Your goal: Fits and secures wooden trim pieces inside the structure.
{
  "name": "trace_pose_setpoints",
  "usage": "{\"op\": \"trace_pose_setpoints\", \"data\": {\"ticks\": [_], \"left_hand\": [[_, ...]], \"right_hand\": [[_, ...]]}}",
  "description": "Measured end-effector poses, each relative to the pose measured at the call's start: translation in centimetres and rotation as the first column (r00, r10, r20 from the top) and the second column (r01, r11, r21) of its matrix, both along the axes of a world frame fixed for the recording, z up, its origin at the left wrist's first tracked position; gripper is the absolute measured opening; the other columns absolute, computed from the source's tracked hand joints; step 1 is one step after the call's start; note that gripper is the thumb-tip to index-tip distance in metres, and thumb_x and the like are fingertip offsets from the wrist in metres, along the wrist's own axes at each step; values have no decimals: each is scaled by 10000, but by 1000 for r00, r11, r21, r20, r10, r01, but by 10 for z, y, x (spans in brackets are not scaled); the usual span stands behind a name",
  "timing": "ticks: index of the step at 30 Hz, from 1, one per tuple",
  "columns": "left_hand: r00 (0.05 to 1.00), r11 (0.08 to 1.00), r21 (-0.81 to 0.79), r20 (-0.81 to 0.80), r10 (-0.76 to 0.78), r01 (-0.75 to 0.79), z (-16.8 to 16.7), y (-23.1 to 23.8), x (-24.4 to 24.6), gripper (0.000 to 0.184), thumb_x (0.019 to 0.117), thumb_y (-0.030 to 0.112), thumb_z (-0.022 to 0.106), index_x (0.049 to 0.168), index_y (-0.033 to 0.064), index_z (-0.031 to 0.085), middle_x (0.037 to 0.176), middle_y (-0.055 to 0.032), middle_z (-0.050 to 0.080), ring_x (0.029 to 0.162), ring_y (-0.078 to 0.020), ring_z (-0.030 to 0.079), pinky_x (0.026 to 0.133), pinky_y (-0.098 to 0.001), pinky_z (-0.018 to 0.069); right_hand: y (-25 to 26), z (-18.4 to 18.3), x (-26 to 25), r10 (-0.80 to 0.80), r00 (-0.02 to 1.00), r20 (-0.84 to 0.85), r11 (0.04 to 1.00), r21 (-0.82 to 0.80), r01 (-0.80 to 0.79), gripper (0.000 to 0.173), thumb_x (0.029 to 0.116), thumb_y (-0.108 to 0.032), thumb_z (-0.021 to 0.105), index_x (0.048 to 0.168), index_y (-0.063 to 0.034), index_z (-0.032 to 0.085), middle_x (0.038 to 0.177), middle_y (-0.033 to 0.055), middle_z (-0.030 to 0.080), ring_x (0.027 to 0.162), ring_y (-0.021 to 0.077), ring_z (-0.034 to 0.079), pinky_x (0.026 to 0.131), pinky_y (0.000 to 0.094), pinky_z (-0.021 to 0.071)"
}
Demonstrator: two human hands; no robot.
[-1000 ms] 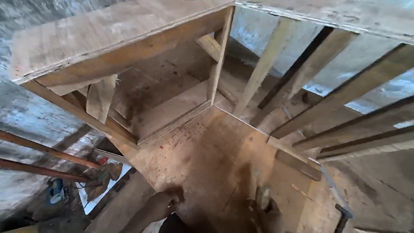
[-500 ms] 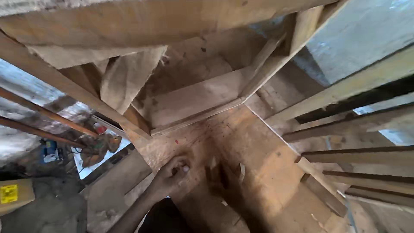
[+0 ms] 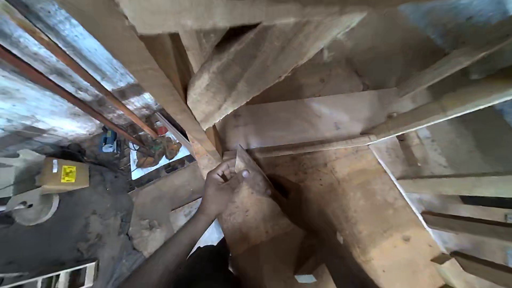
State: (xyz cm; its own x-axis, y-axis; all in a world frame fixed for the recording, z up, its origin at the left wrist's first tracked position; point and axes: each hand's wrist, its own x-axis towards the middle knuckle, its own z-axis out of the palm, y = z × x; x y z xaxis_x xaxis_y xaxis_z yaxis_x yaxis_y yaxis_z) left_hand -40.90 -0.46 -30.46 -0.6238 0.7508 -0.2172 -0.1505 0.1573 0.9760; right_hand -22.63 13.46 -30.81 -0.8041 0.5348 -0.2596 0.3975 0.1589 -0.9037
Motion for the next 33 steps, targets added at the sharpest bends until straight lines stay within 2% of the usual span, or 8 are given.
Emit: {"op": "trace_pose_setpoints", "data": {"ticks": [8, 12, 14, 18, 21, 25, 30, 33], "left_hand": [[919, 970, -118, 314, 238, -211, 1, -16, -19, 214, 1004, 205, 660, 1101, 24, 720, 925, -95, 717, 719, -142, 669, 675, -282, 597], [860, 978, -191, 482, 166, -81, 10, -15, -13, 269, 1017, 283, 639, 1225, 120, 684, 837, -42, 641, 615, -104, 594, 571, -259, 556], [780, 964, -253, 618, 98, 80, 15, -11, -10, 352, 1024, 353, 607, 1309, 154, 659, 995, -86, 721, 793, -175, 698, 682, -333, 603], [696, 950, -288, 707, 124, 123, 8, 0, 2, 233, 1079, 245, 471, 1084, 82, 637, 776, -55, 639, 563, -97, 589, 493, -213, 504], [809, 903, -421, 557, 186, 82, 2, 8, -4, 396, 1112, 332, 377, 1036, 48, 642, 728, -56, 649, 529, -117, 580, 473, -240, 480], [996, 906, -414, -56, 73, -89, -25, -22, -19, 236, 1076, 248, 547, 1154, 51, 651, 924, -73, 721, 732, -178, 707, 676, -358, 623], [798, 927, -332, -599, -63, -176, -27, -27, -49, 572, 941, 287, 762, 1411, 57, 530, 1263, -118, 649, 1068, -182, 693, 934, -406, 604], [655, 943, -263, -752, -67, -206, -21, -15, -67, 515, 926, 379, 766, 1279, 32, 622, 1177, -106, 682, 1040, -153, 705, 937, -364, 609]], "right_hand": [[19, -2, -10, 93, 931, -353, 938, -283, -201, 309, 1089, -174, 475, 1309, -73, 667, 1129, 77, 723, 910, 164, 701, 806, 330, 615], [9, -7, -11, 176, 924, -339, 984, 78, -158, 451, 979, -110, 637, 1428, -111, 590, 1444, 5, 599, 1300, 135, 587, 1075, 346, 539], [11, -10, -16, 276, 926, -259, 942, 266, -206, 571, 951, -210, 700, 1495, -152, 537, 1586, -11, 464, 1477, 146, 407, 1208, 378, 409], [15, -29, -28, 234, 929, -287, 956, 245, -165, 386, 911, -152, 765, 1281, -70, 692, 1283, 68, 686, 1203, 140, 639, 1049, 351, 537], [25, -44, -39, 155, 956, -249, 960, 268, -85, 345, 948, -141, 725, 1277, -41, 686, 1243, 102, 700, 1120, 154, 678, 1000, 357, 562], [56, -63, -62, 84, 992, -98, 885, 466, -29, 340, 995, -195, 668, 1316, -88, 687, 1252, 119, 703, 1147, 233, 674, 1022, 440, 535], [71, -90, -91, 176, 982, -68, 818, 565, -108, 336, 989, -255, 675, 1294, -114, 693, 1266, 83, 692, 1227, 257, 614, 1072, 449, 488], [74, -93, -97, 232, 970, -79, 786, 602, -139, 325, 986, -244, 674, 1283, -112, 701, 1271, 77, 693, 1263, 261, 592, 1103, 438, 464]]}}
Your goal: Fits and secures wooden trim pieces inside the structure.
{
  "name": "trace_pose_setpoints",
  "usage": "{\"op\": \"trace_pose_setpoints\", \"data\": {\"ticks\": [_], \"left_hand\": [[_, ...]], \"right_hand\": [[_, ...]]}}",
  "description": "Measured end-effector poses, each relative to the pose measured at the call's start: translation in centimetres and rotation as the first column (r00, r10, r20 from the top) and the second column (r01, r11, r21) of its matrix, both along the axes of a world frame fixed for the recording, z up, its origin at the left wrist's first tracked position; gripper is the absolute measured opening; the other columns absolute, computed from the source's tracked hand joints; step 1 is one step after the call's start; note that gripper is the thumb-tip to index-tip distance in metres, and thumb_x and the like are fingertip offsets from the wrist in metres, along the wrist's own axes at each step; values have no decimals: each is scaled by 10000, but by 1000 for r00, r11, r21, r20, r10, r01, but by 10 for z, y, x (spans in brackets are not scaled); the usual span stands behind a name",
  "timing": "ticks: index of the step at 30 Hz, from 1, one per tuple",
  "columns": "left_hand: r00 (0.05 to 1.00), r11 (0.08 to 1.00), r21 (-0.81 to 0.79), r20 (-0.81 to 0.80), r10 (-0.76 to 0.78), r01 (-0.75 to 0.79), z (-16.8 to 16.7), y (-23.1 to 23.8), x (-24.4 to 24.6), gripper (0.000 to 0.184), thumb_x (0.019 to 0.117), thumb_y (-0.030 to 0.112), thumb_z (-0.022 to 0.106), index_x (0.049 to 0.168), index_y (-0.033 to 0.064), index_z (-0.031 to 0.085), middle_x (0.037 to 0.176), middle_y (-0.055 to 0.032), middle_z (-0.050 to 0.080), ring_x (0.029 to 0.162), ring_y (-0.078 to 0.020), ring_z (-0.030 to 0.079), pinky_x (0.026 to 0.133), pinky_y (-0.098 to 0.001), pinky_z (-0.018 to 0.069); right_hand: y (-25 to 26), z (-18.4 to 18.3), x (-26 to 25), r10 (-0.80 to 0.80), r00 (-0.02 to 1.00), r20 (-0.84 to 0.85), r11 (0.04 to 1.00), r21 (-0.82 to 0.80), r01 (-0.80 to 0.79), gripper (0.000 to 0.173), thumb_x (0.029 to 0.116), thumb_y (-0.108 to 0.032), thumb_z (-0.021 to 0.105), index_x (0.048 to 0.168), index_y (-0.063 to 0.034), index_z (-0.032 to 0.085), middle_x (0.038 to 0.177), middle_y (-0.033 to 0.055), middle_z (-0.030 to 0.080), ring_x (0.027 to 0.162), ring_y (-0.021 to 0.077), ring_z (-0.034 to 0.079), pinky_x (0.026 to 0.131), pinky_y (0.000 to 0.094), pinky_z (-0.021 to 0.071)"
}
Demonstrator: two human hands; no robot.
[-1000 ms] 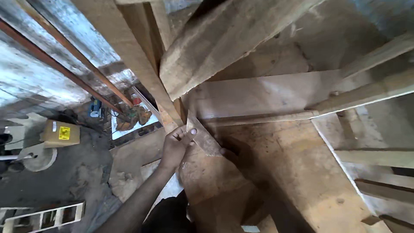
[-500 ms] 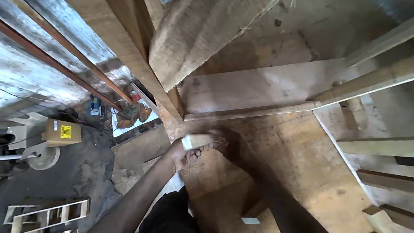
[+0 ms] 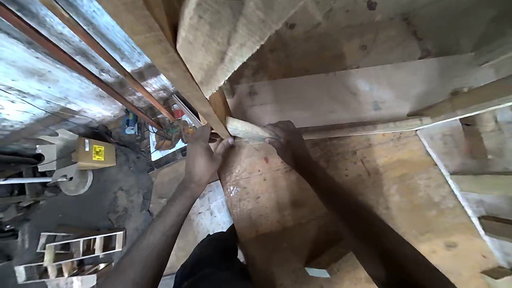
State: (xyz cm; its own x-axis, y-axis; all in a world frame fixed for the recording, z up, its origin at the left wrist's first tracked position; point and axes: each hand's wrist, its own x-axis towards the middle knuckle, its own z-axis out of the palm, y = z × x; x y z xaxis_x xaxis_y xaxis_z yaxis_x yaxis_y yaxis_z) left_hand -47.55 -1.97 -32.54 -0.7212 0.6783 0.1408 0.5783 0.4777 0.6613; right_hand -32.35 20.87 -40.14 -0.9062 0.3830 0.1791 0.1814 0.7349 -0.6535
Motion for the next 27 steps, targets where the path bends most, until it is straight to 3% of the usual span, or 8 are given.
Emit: {"op": "trace_pose_setpoints", "data": {"ticks": [2, 7, 16, 27], "left_hand": [[999, 1000, -20, -45, -16, 15, 8, 2, -3, 408, 943, 364, 750, 1183, 42, 673, 1101, -79, 714, 992, -133, 722, 919, -359, 621], [995, 999, -43, -96, 24, -28, 10, 7, -5, 333, 948, 385, 740, 1102, 90, 721, 1024, -30, 750, 906, -104, 735, 866, -377, 626], [996, 1000, 5, -86, 10, -9, 2, 5, -10, 330, 945, 384, 746, 1082, 86, 718, 990, -19, 744, 877, -83, 731, 835, -337, 635], [996, 999, 41, -86, 9, -6, -3, 4, -10, 346, 939, 376, 757, 1099, 72, 716, 1016, -32, 746, 911, -93, 738, 865, -346, 640]], "right_hand": [[0, -2, -1, 19, 999, -41, 1000, 2, -19, 333, 992, -234, 661, 1297, -106, 699, 1315, 79, 673, 1286, 252, 585, 1118, 430, 461], [9, -2, -12, 32, 998, -46, 997, -69, -35, 333, 987, -203, 681, 1307, -113, 694, 1323, 72, 675, 1237, 219, 626, 1082, 411, 496], [19, -7, -9, 139, 987, -80, 982, -114, -147, 387, 936, -70, 702, 1319, -120, 681, 1310, 54, 679, 1192, 190, 654, 1047, 413, 534], [16, -3, -4, 156, 986, -61, 986, -48, -159, 396, 928, -72, 719, 1320, -71, 670, 1327, 117, 667, 1212, 257, 651, 1057, 444, 526]]}}
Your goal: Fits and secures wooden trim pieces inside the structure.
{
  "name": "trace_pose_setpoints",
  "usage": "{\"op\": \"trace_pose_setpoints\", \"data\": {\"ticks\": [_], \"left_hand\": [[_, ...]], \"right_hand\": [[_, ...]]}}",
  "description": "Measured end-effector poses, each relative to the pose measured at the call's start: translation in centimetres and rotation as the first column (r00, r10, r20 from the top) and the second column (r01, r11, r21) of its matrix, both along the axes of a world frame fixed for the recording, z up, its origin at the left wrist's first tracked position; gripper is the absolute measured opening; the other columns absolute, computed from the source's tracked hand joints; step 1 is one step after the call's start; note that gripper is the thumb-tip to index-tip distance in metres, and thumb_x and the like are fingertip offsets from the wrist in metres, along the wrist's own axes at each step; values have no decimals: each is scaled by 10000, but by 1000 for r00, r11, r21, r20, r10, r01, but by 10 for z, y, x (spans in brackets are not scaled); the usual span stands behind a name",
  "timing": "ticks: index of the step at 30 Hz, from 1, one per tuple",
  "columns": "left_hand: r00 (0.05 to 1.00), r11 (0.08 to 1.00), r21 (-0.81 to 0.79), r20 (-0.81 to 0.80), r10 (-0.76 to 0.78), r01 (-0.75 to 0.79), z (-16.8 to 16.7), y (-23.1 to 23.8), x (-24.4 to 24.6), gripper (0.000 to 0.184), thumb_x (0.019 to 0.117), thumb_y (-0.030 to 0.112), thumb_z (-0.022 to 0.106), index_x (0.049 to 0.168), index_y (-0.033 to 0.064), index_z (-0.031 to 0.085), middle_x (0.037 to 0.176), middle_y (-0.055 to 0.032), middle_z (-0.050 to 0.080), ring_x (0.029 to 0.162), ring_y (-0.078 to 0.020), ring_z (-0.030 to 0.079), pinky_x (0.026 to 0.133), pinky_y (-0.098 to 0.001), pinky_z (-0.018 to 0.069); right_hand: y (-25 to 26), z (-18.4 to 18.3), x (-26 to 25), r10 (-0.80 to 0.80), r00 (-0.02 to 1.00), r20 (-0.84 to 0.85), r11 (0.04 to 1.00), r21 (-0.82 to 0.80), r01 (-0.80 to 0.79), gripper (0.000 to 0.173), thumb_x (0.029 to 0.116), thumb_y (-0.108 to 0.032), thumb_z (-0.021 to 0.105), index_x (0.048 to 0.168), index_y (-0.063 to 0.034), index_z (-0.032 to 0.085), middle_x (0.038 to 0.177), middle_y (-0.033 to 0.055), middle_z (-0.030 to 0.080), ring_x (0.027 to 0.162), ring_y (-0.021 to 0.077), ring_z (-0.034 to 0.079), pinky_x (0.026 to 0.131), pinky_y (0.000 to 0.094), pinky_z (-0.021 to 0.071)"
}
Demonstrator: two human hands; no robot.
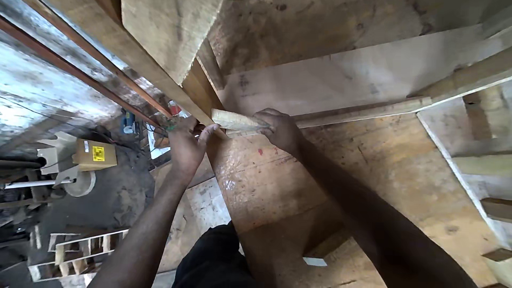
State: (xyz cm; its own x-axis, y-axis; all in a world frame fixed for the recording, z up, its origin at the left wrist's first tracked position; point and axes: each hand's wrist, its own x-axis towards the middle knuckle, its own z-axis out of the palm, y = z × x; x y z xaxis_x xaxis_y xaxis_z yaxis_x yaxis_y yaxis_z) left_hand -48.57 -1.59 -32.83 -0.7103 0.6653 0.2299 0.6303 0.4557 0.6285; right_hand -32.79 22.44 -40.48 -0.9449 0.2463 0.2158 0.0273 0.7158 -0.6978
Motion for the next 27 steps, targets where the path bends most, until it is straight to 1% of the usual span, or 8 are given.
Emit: {"op": "trace_pose_setpoints", "data": {"ticks": [7, 10, 13, 16, 19, 24, 26, 27], "left_hand": [[999, 1000, 11, 43, 22, -22, -2, 4, 4, 448, 924, 391, 770, 1182, 49, 635, 1053, -45, 724, 923, -98, 730, 865, -335, 635], [997, 998, 64, 74, -4, 0, -9, 9, 9, 757, 858, 449, 819, 1375, 7, 487, 1262, -134, 620, 1132, -177, 658, 985, -368, 579], [977, 983, 181, 212, -14, -25, -15, 22, 21, 952, 809, 448, 865, 1497, 18, 366, 1408, -125, 561, 1291, -175, 585, 1105, -373, 518], [902, 940, 284, 428, 54, -191, -9, 43, 37, 858, 826, 375, 867, 1451, 12, 404, 1303, -92, 647, 1211, -136, 642, 1065, -355, 549], [811, 858, 329, 564, 155, -393, -5, 63, 43, 703, 797, 329, 896, 1300, 4, 528, 1106, -77, 725, 1039, -134, 714, 950, -358, 607], [857, 883, 221, 420, 297, -415, -11, 68, 38, 577, 775, 419, 892, 1144, 48, 649, 975, -25, 757, 928, -107, 739, 880, -374, 630], [859, 897, 139, 382, 342, -419, -8, 67, 39, 601, 783, 484, 864, 1153, 56, 659, 996, -43, 748, 950, -131, 730, 898, -416, 610], [856, 895, 127, 375, 356, -428, -7, 68, 41, 601, 783, 488, 859, 1152, 56, 661, 1003, -53, 744, 959, -143, 725, 905, -430, 602]], "right_hand": [[-5, -6, -5, -17, 1000, -2, 995, 100, 17, 377, 922, -71, 720, 1292, -66, 651, 1270, 122, 666, 1233, 287, 614, 1072, 441, 505], [-3, -9, -6, -15, 999, -40, 994, 112, 19, 360, 907, -76, 733, 1260, -68, 666, 1228, 109, 687, 1212, 284, 622, 1062, 431, 511], [-4, -5, -7, -11, 1000, -28, 993, 119, 14, 345, 910, -64, 724, 1249, -67, 662, 1208, 110, 686, 1188, 287, 630, 1044, 437, 521], [-6, -4, -7, -23, 1000, 6, 993, 118, 23, 355, 905, -52, 719, 1254, -67, 658, 1220, 116, 683, 1199, 295, 624, 1052, 448, 515], [-11, -4, -7, -63, 998, 18, 990, 130, 60, 383, 911, -62, 719, 1287, -77, 650, 1250, 112, 674, 1223, 296, 615, 1047, 469, 519], [-26, 1, -10, -180, 981, 67, 969, 186, 165, 420, 868, -38, 740, 1274, -86, 642, 1271, 118, 663, 1244, 309, 606, 1050, 498, 521], [-36, 12, -4, -268, 951, 156, 944, 240, 227, 560, 851, -97, 769, 1382, -134, 594, 1356, 91, 635, 1332, 305, 542, 1114, 531, 444], [-42, 22, 4, -321, 926, 199, 930, 251, 268, 698, 859, -155, 778, 1499, -160, 501, 1445, 83, 585, 1410, 308, 471, 1167, 544, 376]]}}
